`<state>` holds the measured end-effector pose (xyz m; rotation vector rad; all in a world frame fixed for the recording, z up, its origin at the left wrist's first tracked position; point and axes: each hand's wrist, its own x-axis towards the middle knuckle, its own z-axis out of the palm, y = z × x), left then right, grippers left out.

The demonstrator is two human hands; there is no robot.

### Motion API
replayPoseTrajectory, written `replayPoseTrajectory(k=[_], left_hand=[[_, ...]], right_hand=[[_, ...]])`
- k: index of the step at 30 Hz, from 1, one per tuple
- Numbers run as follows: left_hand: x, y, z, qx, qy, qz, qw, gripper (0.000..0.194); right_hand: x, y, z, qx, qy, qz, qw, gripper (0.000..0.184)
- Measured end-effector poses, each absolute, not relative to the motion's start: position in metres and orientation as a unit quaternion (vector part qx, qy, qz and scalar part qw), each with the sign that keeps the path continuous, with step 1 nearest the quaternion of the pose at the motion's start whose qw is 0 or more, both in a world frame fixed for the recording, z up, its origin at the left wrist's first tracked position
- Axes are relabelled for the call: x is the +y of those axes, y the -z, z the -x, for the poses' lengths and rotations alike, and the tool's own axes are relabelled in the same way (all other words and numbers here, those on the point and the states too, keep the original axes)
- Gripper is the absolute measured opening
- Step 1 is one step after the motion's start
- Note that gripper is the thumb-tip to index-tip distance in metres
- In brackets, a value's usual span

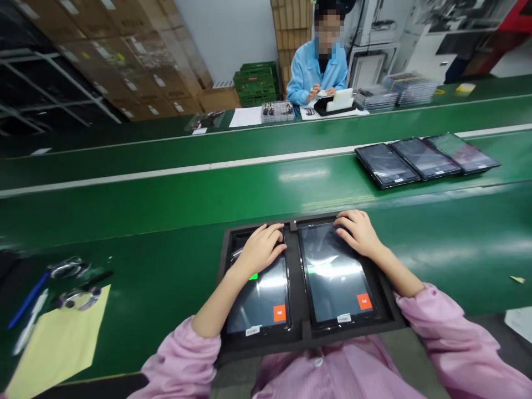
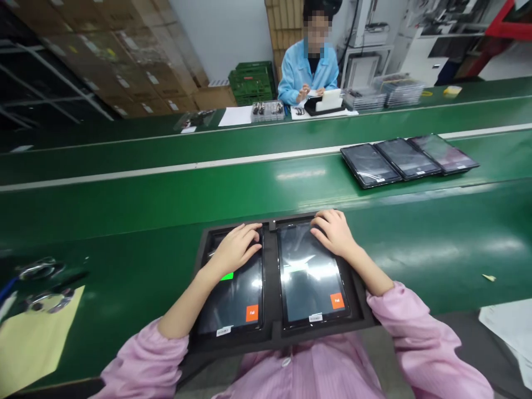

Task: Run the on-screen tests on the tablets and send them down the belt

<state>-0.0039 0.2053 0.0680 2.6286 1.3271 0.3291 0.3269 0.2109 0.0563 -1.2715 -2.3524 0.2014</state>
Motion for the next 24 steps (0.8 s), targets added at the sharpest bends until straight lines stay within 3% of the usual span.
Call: replayPoseTrajectory(k=[3, 10, 18, 24], left_hand=[[0.206, -0.055, 0.010, 0.433, -0.120, -0.890, 0.072, 0.026], [0.200, -0.051, 0.019, 0.340, -0.138, -0.929, 0.054, 0.037], [0.201, -0.054, 0.022, 0.360, -0.184, -0.915, 0.000, 0.043], [0.202, -0.055, 0.024, 0.338, -0.170, -0.925, 0.030, 0.042]], right_hand=[[0.220, -0.049, -0.324, -0.847, -0.083, 0.465, 0.244, 0.038], [0.213, -0.039, -0.322, -0.852, -0.026, 0.486, 0.190, 0.043], [0.212, -0.042, -0.327, -0.867, -0.076, 0.440, 0.223, 0.042], [0.212, -0.043, -0.323, -0.852, -0.084, 0.469, 0.219, 0.043]])
